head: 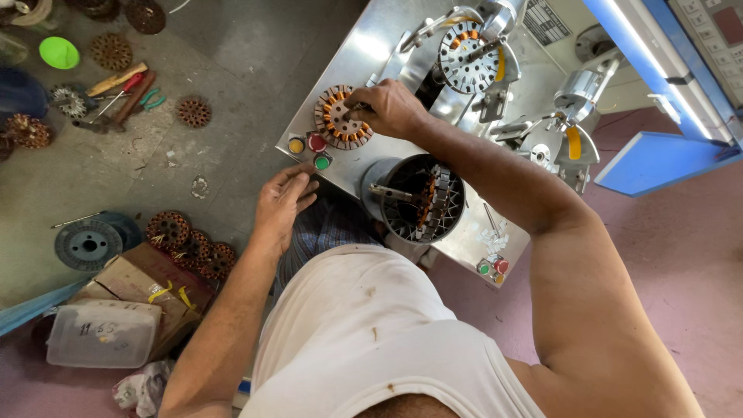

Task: The person places small white insulating pieces into the slots of a motor stator by hand. They then use a screwdriver to tighten a bolt on a machine fixture and remove a metal component.

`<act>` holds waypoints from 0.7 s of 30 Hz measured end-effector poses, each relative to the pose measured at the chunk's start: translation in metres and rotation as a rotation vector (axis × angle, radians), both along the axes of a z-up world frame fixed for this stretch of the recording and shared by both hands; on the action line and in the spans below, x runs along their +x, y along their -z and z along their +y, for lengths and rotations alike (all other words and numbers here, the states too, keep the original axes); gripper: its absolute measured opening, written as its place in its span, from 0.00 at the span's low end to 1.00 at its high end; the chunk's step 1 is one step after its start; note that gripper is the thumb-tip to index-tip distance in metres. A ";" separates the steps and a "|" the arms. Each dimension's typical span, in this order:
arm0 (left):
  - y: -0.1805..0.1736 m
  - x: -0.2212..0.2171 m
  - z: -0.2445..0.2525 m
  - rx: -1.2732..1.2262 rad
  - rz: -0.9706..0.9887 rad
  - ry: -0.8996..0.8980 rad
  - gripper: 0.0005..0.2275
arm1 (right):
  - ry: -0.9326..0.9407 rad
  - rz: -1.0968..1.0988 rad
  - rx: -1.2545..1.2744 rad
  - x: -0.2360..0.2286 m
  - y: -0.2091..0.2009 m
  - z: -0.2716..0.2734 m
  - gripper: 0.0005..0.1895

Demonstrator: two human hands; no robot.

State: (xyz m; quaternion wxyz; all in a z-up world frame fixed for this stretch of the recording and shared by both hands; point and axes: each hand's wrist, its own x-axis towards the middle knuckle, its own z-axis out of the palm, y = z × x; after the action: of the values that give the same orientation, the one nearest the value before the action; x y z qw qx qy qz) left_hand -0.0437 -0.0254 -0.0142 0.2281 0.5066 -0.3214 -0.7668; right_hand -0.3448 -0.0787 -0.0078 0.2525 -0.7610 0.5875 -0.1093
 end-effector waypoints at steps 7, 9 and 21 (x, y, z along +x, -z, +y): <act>-0.005 -0.020 0.003 -0.156 0.062 0.167 0.14 | -0.015 -0.110 -0.169 -0.023 -0.023 0.026 0.24; -0.010 -0.026 0.007 -0.202 0.114 0.221 0.14 | 0.101 -0.197 -0.090 -0.038 -0.048 0.051 0.22; -0.034 -0.058 0.022 -0.333 0.148 0.411 0.15 | 0.434 -0.358 -0.111 -0.028 -0.137 0.234 0.59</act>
State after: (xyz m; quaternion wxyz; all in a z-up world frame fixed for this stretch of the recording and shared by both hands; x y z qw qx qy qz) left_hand -0.1019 -0.0038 0.0198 0.1707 0.3287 -0.5214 -0.7687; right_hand -0.3731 0.1558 0.1288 0.2810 -0.5986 0.6759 -0.3252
